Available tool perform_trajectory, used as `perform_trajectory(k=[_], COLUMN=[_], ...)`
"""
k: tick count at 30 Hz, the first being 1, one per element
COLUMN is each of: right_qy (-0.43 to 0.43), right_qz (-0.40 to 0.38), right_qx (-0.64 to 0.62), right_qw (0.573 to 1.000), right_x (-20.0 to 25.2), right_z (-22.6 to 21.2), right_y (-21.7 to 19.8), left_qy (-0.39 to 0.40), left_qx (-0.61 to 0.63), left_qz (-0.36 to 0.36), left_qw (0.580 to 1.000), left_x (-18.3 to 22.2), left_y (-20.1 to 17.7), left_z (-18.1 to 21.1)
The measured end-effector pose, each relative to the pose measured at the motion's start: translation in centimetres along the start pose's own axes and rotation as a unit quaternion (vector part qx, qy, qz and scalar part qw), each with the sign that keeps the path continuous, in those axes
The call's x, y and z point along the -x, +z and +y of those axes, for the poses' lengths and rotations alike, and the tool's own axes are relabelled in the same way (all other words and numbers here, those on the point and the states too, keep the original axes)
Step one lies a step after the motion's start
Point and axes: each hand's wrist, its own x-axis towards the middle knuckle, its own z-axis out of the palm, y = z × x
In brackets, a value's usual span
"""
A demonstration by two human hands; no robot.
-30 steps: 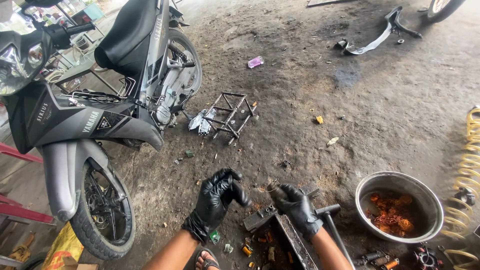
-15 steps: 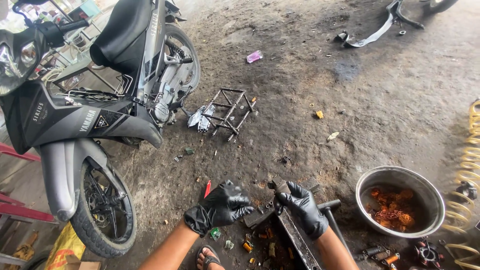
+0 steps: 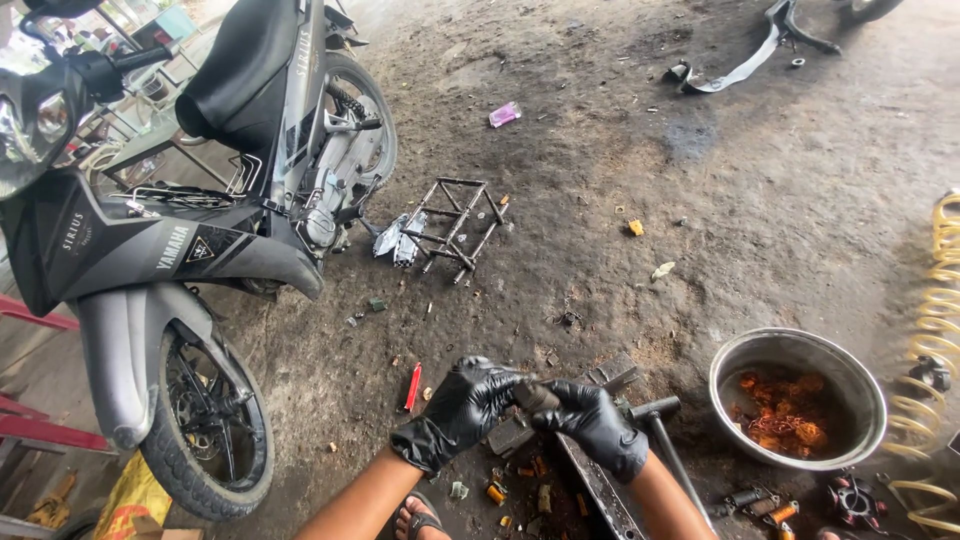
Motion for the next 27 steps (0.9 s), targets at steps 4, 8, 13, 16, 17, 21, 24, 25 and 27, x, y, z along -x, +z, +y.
perform_trajectory(k=[4,8,13,16,17,21,24,25,27], right_qy=[0.049,0.098,-0.006,-0.012,0.018,-0.055,0.046,0.058,0.065], right_qz=[0.1,0.163,0.062,0.058,0.074,0.135,0.2,0.166,0.12], right_qx=[-0.06,-0.065,0.036,0.051,0.034,-0.109,-0.386,-0.149,0.097], right_qw=[0.992,0.979,0.997,0.997,0.997,0.983,0.899,0.973,0.986], right_x=[-0.9,-2.3,-0.5,0.0,0.1,-2.5,-2.3,-1.4,-0.4], right_z=[2.8,4.5,1.8,0.2,-0.3,7.1,4.0,0.6,-1.9], right_y=[-1.0,0.0,1.5,1.8,1.8,-0.5,0.3,1.3,2.4], left_qy=[0.053,-0.022,-0.109,-0.071,-0.036,-0.022,-0.089,-0.118,-0.146], left_qx=[-0.08,0.113,0.079,-0.05,-0.091,-0.051,0.127,0.187,0.244], left_qz=[-0.052,-0.048,0.015,-0.005,-0.029,-0.132,-0.15,-0.107,-0.061], left_qw=[0.994,0.992,0.991,0.996,0.995,0.99,0.976,0.969,0.957], left_x=[0.8,0.3,-1.1,-1.0,-0.8,1.6,2.1,1.8,0.8], left_y=[-0.7,-0.8,-2.4,-2.6,-2.6,-2.1,-1.2,-1.1,-1.3], left_z=[-1.3,-0.7,2.6,1.8,1.3,-2.1,-3.4,-2.8,-2.2])
